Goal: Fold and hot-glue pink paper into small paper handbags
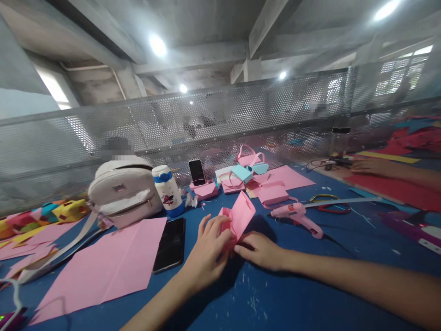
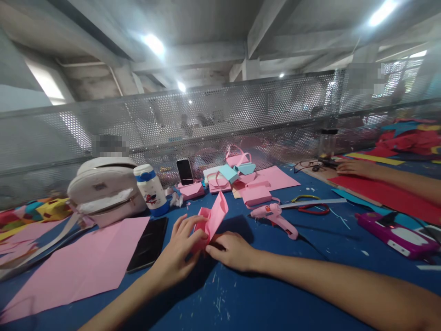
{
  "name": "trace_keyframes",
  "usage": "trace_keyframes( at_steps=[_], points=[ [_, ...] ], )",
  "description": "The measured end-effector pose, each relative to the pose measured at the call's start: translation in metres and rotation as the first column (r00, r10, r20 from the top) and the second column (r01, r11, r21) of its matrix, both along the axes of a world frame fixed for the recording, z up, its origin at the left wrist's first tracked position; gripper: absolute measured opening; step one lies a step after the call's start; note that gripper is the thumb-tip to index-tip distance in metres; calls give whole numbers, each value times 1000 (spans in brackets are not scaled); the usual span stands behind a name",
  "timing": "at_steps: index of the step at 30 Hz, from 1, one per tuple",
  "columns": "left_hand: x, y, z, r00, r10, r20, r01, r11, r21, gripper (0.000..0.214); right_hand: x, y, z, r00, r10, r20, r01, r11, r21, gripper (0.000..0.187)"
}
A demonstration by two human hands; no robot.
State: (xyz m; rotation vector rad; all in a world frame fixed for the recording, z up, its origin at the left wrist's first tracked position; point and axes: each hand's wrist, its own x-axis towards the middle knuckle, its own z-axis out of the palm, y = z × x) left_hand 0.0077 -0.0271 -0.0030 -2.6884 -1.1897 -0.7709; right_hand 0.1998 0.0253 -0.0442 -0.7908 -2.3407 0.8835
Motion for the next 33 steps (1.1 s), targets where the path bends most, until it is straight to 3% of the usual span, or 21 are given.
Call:
trace_keyframes(
  at_steps=[6, 10, 15, 25, 33],
  points=[
    [2, -1, 4, 997, -1, -78, 4, 999, 35, 30, -2, 2, -8, 992, 21, -127, -47, 977, -209, 64],
    [4, -2, 5, 986, 6, -169, 13, 994, 107, 30, -4, 2, -13, 984, -20, -175, -35, 952, -304, 73],
    [3, -3, 2, 977, 10, -214, 38, 975, 219, 16, -6, 0, -10, 972, -50, -228, -51, 908, -415, 62],
    [-5, 6, -12, 1000, 25, 4, -25, 974, 223, 55, -9, 7, 0, 930, -205, -304, -44, 762, -647, 38],
    [-9, 12, -16, 994, -76, 76, 57, 971, 233, 44, -4, -2, 22, 942, -173, -287, -128, 604, -786, 38]
  ],
)
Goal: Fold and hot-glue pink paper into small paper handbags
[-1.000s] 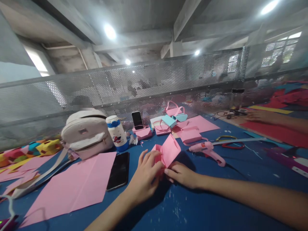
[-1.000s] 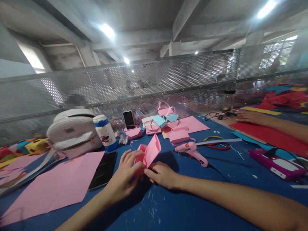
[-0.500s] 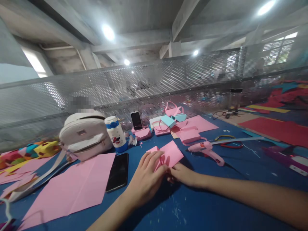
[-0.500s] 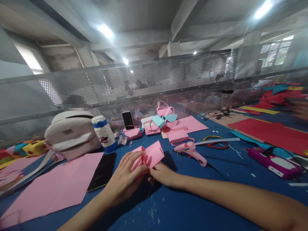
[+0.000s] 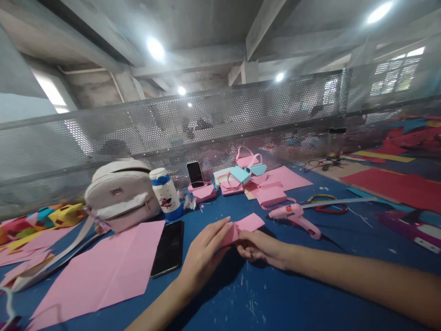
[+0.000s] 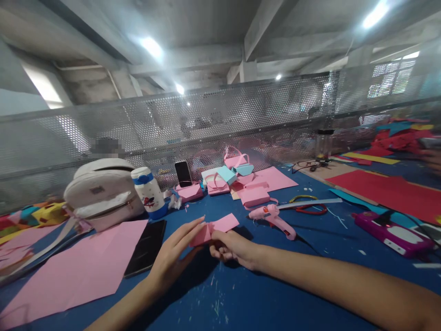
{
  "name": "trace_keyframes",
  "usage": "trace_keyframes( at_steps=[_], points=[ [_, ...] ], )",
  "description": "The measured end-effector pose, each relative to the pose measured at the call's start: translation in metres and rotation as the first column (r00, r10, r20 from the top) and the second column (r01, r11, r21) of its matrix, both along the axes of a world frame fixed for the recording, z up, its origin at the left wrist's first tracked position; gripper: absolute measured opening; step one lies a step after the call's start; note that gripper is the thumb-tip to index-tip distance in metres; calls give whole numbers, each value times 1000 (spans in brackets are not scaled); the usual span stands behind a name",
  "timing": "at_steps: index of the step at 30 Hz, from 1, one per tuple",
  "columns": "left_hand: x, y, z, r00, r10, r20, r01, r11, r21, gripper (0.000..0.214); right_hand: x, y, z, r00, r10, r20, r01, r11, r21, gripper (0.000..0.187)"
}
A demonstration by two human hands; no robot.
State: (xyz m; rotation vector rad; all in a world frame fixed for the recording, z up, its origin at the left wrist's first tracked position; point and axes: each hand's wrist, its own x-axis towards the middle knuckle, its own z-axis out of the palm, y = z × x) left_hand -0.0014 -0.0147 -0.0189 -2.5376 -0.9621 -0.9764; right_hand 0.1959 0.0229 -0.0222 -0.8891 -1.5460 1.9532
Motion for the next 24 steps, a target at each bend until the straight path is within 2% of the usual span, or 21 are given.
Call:
trace_keyframes(
  at_steps=[3, 7, 10, 12, 14, 16, 19, 22, 24],
  points=[
    [-2, 0, 1, 998, -27, 48, 29, 999, -32, 40, 1, -1, 2, 1000, 8, -14, -9, 999, -32, 36],
    [-4, 1, -1, 997, -54, 53, 55, 998, -26, 38, 0, -1, 1, 999, 0, -42, -1, 1000, -15, 32],
    [-5, 3, -1, 998, -49, 39, 49, 999, 0, 37, 0, 2, -1, 999, 11, -47, -11, 1000, 6, 38],
    [-7, 4, 1, 998, -43, 37, 42, 999, 12, 36, 3, 4, 0, 998, 53, -22, -51, 996, 75, 49],
    [-11, 5, 4, 999, -42, 19, 42, 999, 5, 37, 7, 4, 4, 993, 114, 15, -115, 966, 230, 57],
    [-16, 8, 5, 998, -56, -19, 56, 998, 4, 37, 14, 2, 12, 991, 131, 40, -135, 891, 433, 59],
    [-25, 14, 6, 993, -61, -101, 67, 996, 66, 34, 23, -2, 26, 1000, -11, -17, 20, 714, 700, 51],
    [-32, 18, 7, 985, -42, -168, 65, 989, 136, 33, 29, -2, 37, 976, -190, -104, 188, 498, 847, 35],
    [-33, 17, 10, 985, -36, -171, 64, 985, 160, 34, 30, 2, 39, 964, -247, -101, 193, 383, 903, 23]
  ],
)
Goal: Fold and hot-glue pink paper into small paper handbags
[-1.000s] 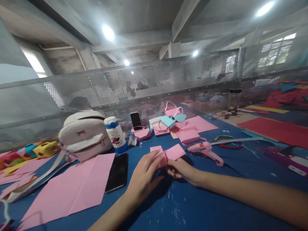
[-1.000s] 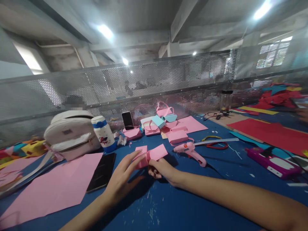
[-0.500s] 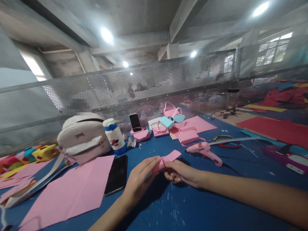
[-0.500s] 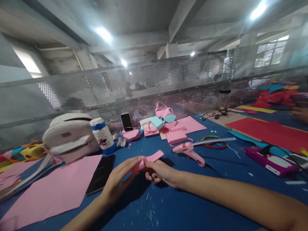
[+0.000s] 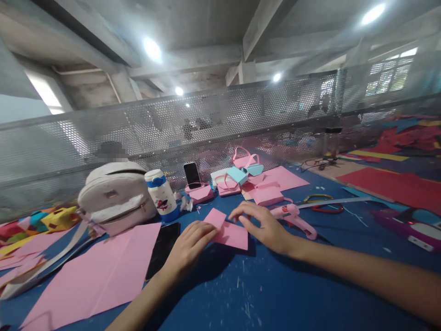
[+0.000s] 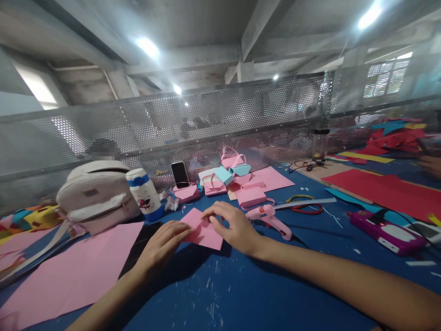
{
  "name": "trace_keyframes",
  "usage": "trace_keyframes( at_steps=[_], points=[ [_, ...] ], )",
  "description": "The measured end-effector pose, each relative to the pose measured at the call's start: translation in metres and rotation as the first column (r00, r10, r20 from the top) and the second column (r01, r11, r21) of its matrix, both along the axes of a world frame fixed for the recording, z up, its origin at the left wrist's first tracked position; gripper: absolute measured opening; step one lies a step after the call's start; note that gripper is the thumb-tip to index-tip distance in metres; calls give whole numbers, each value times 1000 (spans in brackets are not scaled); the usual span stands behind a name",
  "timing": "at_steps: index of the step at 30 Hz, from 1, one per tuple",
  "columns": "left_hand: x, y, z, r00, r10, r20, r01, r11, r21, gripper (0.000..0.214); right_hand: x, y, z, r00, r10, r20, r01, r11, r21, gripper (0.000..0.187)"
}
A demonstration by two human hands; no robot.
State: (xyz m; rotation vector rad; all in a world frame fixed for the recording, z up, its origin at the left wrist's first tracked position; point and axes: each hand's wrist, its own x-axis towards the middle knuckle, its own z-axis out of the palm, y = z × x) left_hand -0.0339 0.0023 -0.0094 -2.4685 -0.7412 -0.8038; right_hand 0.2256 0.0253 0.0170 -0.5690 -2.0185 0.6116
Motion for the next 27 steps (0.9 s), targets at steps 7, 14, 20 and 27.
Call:
trace_keyframes(
  at_steps=[7, 14, 20, 27],
  points=[
    [6, -15, 5, 992, -87, 87, 92, 994, -61, 33, 3, 17, -12, 920, 31, 391, -89, 987, 132, 75],
    [27, -23, 7, 947, -145, 288, 157, 987, -19, 34, 6, 14, -2, 858, 267, 439, -242, 964, -114, 75],
    [17, -15, 1, 975, -11, 221, 12, 1000, -4, 25, 3, 14, -1, 902, 223, 369, -121, 952, -280, 55],
    [4, -3, -7, 993, 63, 102, -75, 991, 112, 16, 1, 13, -7, 884, 51, 464, 64, 971, -229, 56]
  ],
)
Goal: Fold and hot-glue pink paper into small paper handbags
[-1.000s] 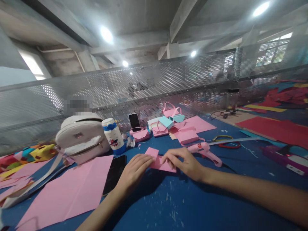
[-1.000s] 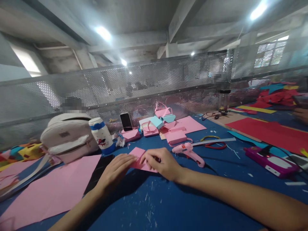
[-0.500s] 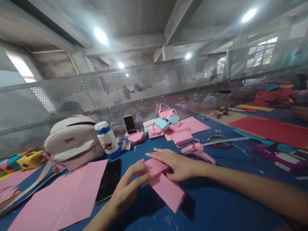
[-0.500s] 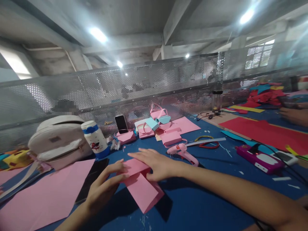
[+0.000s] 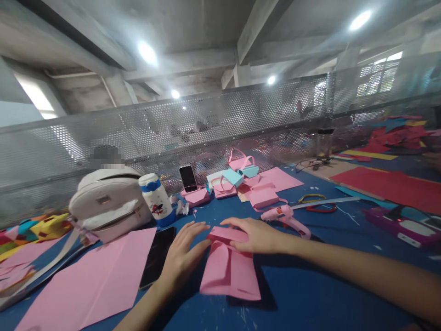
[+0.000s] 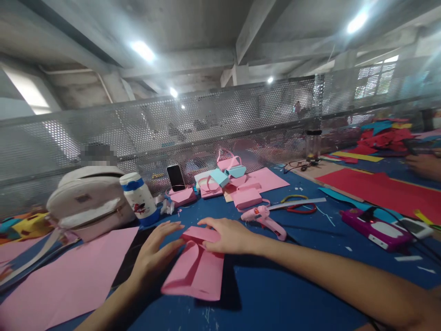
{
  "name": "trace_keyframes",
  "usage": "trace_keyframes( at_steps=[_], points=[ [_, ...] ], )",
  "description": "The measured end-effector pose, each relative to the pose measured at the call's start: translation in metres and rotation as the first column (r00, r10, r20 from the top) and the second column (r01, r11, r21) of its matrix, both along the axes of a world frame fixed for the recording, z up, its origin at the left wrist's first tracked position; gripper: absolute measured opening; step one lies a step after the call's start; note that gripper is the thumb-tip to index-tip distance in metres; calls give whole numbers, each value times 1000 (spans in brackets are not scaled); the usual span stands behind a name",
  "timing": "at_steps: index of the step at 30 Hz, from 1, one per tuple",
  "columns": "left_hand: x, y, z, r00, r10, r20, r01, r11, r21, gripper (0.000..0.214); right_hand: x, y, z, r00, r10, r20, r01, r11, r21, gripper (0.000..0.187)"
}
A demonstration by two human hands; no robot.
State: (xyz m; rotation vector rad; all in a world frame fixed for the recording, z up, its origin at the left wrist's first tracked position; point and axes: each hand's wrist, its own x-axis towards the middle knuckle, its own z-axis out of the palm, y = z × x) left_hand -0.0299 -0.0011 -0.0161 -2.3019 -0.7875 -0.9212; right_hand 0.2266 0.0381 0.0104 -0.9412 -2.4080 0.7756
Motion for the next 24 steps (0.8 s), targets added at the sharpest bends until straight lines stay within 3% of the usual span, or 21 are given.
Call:
trace_keyframes(
  at_steps=[6, 15, 20, 24],
  points=[
    [10, -2, -1, 989, 75, -125, -77, 997, -11, 15, -5, -3, -12, 1000, -25, 15, 25, 1000, -8, 62],
    [21, -6, -13, 960, 125, -251, -157, 981, -112, 16, -11, -7, -22, 999, -35, 26, 34, 999, 30, 56],
    [25, -5, -16, 935, 165, -313, -198, 977, -76, 26, -10, -8, -23, 997, -29, 65, 25, 998, 61, 54],
    [30, -3, -17, 915, 200, -351, -239, 969, -70, 17, -11, -9, -23, 997, -35, 66, 30, 997, 71, 53]
  ],
)
